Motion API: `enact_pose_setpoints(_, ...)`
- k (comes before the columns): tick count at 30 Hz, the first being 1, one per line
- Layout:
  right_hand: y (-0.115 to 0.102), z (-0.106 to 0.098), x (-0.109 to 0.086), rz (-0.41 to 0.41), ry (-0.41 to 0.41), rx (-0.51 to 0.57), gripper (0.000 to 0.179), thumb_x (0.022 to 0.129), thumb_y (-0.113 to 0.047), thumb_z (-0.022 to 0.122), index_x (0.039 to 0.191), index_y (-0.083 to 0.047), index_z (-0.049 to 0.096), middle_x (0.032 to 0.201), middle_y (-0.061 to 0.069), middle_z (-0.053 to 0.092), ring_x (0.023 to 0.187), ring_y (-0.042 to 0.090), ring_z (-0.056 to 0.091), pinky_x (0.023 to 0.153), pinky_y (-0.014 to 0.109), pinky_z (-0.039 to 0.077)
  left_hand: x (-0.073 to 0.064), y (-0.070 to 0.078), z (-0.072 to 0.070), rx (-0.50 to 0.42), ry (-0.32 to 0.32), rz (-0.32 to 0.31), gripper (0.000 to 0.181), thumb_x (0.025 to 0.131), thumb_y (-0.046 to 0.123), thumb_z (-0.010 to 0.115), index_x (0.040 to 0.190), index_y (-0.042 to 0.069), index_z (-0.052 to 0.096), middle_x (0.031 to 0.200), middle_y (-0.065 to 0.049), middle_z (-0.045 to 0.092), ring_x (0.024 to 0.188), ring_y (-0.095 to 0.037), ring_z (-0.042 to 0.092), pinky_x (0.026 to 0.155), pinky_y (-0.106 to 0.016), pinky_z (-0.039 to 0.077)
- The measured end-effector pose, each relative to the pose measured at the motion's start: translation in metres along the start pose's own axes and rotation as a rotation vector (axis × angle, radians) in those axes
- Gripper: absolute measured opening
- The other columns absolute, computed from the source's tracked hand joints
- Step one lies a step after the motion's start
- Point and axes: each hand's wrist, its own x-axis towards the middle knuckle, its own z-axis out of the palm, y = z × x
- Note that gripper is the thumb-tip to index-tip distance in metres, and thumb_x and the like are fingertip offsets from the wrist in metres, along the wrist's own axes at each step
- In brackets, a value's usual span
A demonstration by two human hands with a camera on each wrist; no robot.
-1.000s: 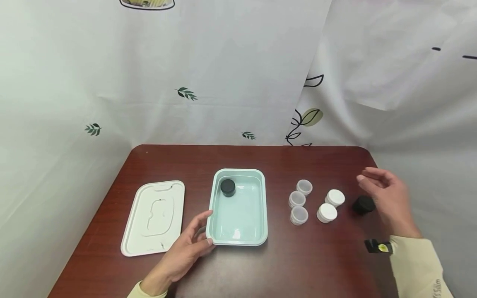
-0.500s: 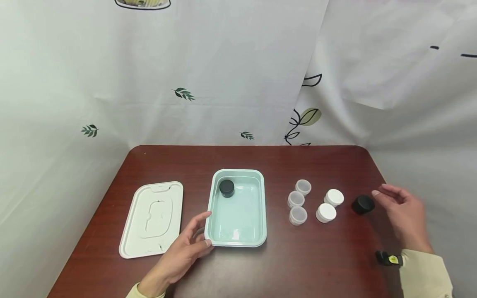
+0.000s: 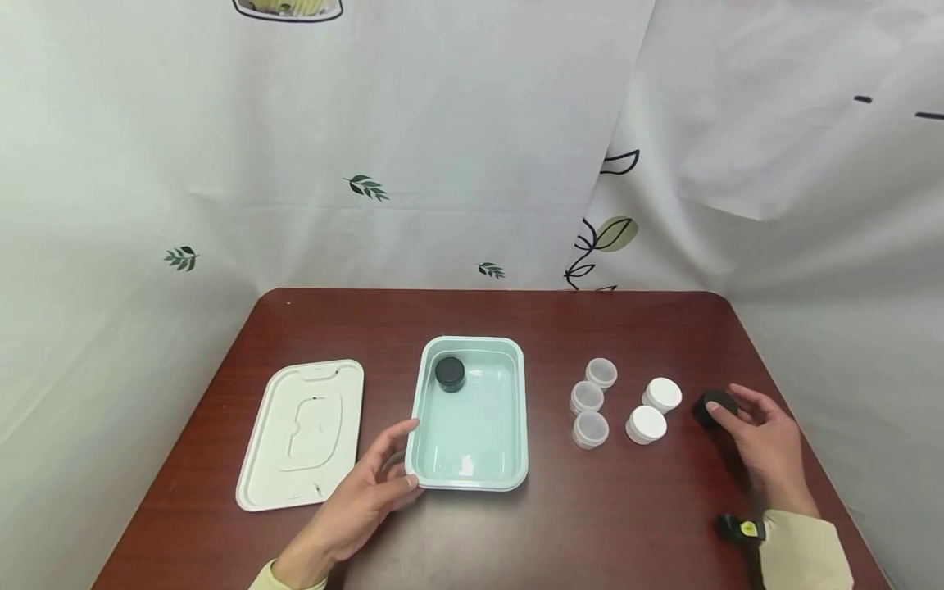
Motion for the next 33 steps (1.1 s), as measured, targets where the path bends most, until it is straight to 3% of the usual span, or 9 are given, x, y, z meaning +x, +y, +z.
enact_pose_setpoints(4,0.002,0.006,-0.002,0.053,0.02,-0.012,0.054,0.094,-0.036,0.081,0.144,-0.033,0.061,0.107,-0.022,0.048,0.096,0.001,0.044,0.066,0.008,0.047,0.0,-0.001,0.0,-0.006,-0.003,0.001,0.08,0.097,-0.007,0.058,0.166,0.013,0.022,0.169,-0.02,0.015,0.138,-0.032,0.051,0.102,-0.033,0.054)
enact_pose_setpoints(12,0.005,0.009,-0.005,0.065,0.023,0.045,0.056,0.093,-0.03,0.083,0.145,-0.03,0.062,0.105,-0.024,0.051,0.095,-0.002,0.048,0.067,0.007,0.049,0.0,-0.001,0.0,-0.003,0.004,-0.002,0.08,0.097,-0.006,0.059,0.166,0.013,0.022,0.168,-0.02,0.016,0.136,-0.031,0.052,0.102,-0.034,0.054)
enact_pose_setpoints(19,0.0,0.003,-0.005,0.077,0.003,0.033,0.065,0.093,-0.036,0.082,0.152,-0.028,0.057,0.105,-0.025,0.052,0.095,-0.004,0.048,0.067,0.008,0.049,0.0,-0.002,0.0,-0.006,0.0,0.002,0.08,0.097,-0.005,0.059,0.166,0.013,0.022,0.169,-0.021,0.015,0.138,-0.032,0.051,0.102,-0.033,0.054)
enact_pose_setpoints(25,-0.023,-0.008,-0.005,-0.023,-0.017,-0.004,0.064,0.095,-0.034,0.08,0.154,-0.027,0.056,0.098,-0.028,0.055,0.09,-0.008,0.051,0.066,0.008,0.049,-0.001,-0.001,-0.001,-0.004,-0.001,0.0,0.08,0.097,-0.005,0.06,0.165,0.013,0.022,0.168,-0.021,0.016,0.138,-0.032,0.051,0.103,-0.035,0.053)
enact_pose_setpoints(33,-0.071,-0.006,-0.005,-0.151,-0.067,-0.151,0.068,0.098,-0.046,0.074,0.159,-0.031,0.049,0.119,-0.032,0.049,0.103,-0.012,0.046,0.072,0.006,0.043,0.0,0.001,-0.001,-0.011,-0.014,-0.001,0.081,0.097,-0.006,0.06,0.166,0.012,0.021,0.167,-0.022,0.017,0.136,-0.031,0.052,0.103,-0.036,0.053)
